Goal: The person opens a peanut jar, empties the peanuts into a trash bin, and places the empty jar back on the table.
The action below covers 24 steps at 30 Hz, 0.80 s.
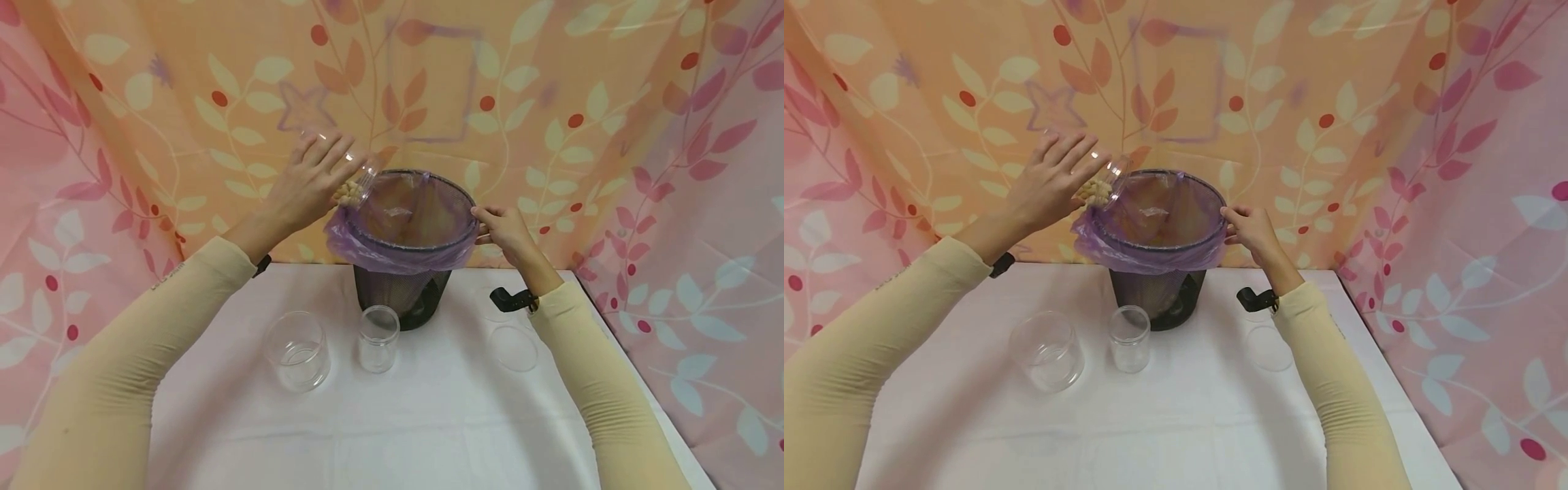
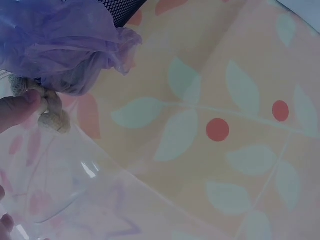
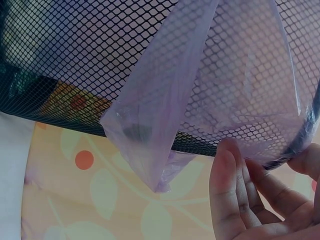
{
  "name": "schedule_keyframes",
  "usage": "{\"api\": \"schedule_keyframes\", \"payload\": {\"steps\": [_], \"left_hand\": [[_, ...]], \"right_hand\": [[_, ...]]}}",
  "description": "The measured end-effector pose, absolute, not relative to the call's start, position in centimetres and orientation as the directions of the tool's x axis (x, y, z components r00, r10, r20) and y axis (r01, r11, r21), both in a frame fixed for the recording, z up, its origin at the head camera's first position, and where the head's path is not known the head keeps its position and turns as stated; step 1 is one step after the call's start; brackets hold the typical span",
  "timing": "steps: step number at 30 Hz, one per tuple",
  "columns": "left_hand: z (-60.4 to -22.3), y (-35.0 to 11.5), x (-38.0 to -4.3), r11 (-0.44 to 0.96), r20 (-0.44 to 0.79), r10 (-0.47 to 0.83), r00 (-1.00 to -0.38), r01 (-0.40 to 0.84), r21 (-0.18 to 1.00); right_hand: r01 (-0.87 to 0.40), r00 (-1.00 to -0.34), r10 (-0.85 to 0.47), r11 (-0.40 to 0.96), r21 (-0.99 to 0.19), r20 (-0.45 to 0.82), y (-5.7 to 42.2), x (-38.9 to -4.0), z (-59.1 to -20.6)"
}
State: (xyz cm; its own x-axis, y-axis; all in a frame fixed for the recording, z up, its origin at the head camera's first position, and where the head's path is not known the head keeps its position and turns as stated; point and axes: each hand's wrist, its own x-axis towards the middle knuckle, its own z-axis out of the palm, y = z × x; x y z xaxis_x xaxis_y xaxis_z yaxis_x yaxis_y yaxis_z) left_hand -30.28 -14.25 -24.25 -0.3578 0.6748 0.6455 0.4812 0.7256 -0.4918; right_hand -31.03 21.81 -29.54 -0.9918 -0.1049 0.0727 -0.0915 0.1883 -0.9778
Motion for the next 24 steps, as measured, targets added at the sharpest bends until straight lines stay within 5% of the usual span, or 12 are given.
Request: {"api": "schedule_keyframes", "payload": {"steps": [8,24], "left_hand": [[-24.22,-13.83,-30.15,0.652,0.577,0.754,-0.314,0.465,-0.599],[-24.35,-13.48,-30.12,0.662,0.586,0.744,-0.322,0.475,-0.580]], "right_hand": [[-0.100,-0.991,-0.109,0.173,-0.980,0.082,21.73,-31.07,-29.70],[-0.096,-0.991,-0.111,0.179,-0.979,0.077,21.85,-30.97,-29.51]]}}
